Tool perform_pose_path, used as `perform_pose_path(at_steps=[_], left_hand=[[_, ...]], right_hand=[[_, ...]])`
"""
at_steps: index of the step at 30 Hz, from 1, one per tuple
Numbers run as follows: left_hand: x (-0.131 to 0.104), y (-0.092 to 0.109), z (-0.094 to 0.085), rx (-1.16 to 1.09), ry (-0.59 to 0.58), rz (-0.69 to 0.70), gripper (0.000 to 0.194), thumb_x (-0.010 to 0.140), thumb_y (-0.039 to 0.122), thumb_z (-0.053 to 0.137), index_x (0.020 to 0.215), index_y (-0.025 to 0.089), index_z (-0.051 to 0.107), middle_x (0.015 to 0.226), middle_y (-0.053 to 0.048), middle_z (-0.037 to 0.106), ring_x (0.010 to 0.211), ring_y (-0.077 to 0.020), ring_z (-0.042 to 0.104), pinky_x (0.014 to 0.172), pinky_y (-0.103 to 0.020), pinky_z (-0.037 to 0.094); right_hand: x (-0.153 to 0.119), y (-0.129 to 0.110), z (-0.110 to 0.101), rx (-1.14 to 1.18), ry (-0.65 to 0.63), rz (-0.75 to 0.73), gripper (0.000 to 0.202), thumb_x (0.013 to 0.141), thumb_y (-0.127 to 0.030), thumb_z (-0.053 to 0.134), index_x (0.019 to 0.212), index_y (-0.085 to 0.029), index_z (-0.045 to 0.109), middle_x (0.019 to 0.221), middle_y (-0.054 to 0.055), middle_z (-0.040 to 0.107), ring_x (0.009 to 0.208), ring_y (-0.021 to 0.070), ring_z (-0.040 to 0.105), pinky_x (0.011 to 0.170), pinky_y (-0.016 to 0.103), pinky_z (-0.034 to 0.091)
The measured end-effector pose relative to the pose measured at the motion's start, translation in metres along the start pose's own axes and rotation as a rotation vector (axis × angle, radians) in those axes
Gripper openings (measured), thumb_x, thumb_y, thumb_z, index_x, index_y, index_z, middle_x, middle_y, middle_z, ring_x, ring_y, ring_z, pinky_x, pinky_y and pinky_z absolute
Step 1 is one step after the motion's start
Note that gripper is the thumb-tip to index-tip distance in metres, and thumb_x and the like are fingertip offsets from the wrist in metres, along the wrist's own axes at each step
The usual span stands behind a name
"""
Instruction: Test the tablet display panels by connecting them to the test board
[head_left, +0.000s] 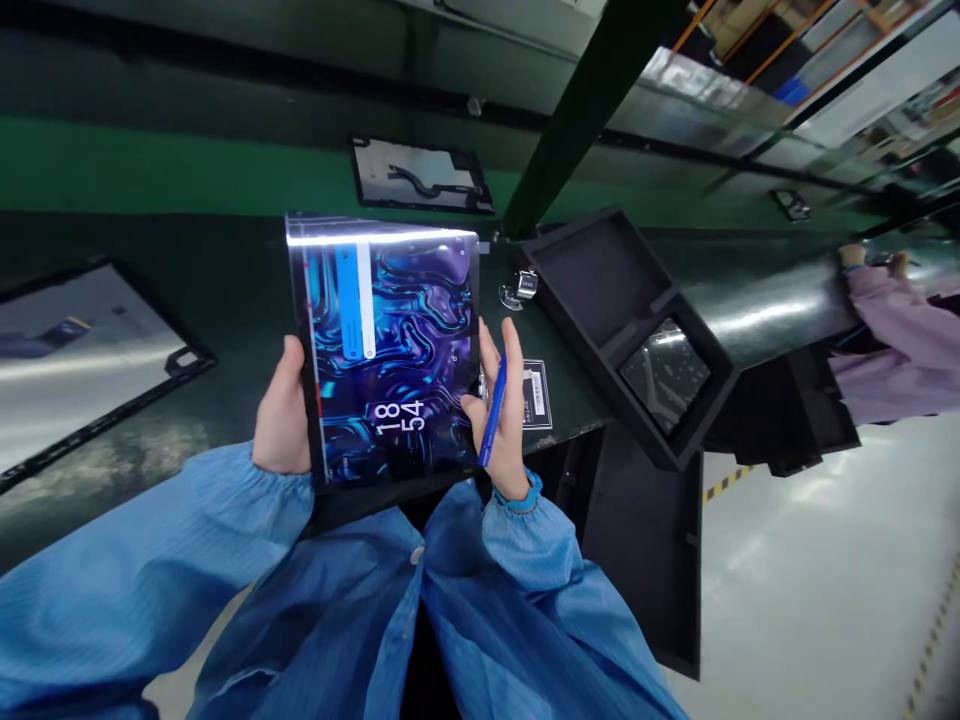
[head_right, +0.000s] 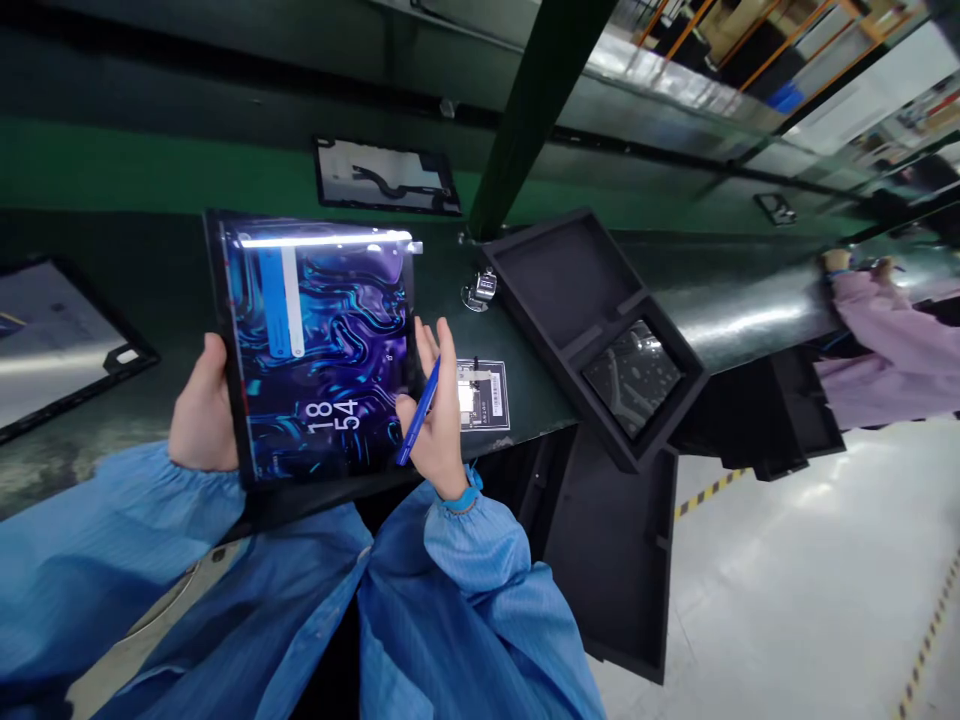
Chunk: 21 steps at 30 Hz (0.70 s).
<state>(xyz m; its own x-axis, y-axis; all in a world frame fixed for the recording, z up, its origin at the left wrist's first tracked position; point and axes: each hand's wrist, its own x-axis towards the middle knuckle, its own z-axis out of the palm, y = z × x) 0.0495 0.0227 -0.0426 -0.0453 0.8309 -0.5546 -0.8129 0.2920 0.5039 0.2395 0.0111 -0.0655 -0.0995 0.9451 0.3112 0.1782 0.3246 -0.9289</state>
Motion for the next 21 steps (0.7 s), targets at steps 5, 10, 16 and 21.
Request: perform_pose_path(at_steps=[5, 10, 16, 21], left_hand=[[-0.001, -0.002, 0.002, 0.002, -0.019, 0.024, 0.05, 0.105, 0.045, 0.036, 0.145, 0.018, 0.052, 0.129, -0.006, 0.072, 0.138, -0.0305, 0.051, 0.117, -0.054, 0.039], [0.0, -0.003, -0.004, 0.079, -0.019, 0.072, 0.049, 0.102, 0.045, 0.046, 0.142, 0.018, 0.055, 0.129, -0.003, 0.072, 0.137, -0.0309, 0.052, 0.117, -0.047, 0.041], [-0.001, -0.004, -0.007, 0.113, -0.008, 0.07, 0.046, 0.101, 0.048, 0.048, 0.136, 0.02, 0.062, 0.116, -0.003, 0.077, 0.133, -0.0309, 0.056, 0.116, -0.045, 0.044], [-0.005, -0.005, -0.005, 0.165, 0.047, 0.055, 0.043, 0.1, 0.049, 0.052, 0.12, 0.016, 0.07, 0.112, -0.004, 0.078, 0.131, -0.0306, 0.059, 0.116, -0.041, 0.044]], right_hand=[[-0.003, -0.004, 0.01, -0.151, 0.091, 0.051, 0.105, 0.082, -0.05, 0.077, 0.16, -0.03, 0.011, 0.164, 0.01, 0.034, 0.153, 0.0278, 0.032, 0.129, 0.052, 0.026], [-0.004, -0.009, 0.01, -0.133, 0.079, 0.009, 0.096, 0.088, -0.052, 0.069, 0.16, -0.027, 0.01, 0.163, 0.014, 0.035, 0.152, 0.0286, 0.035, 0.126, 0.053, 0.033], [-0.006, -0.001, 0.004, -0.216, 0.106, -0.038, 0.077, 0.097, -0.046, 0.055, 0.159, -0.026, 0.013, 0.161, 0.014, 0.039, 0.151, 0.0261, 0.038, 0.124, 0.05, 0.035], [0.026, -0.008, -0.027, -0.349, 0.246, -0.109, 0.043, 0.103, -0.041, 0.046, 0.142, -0.024, 0.042, 0.14, 0.014, 0.062, 0.128, 0.0251, 0.062, 0.107, 0.043, 0.051]])
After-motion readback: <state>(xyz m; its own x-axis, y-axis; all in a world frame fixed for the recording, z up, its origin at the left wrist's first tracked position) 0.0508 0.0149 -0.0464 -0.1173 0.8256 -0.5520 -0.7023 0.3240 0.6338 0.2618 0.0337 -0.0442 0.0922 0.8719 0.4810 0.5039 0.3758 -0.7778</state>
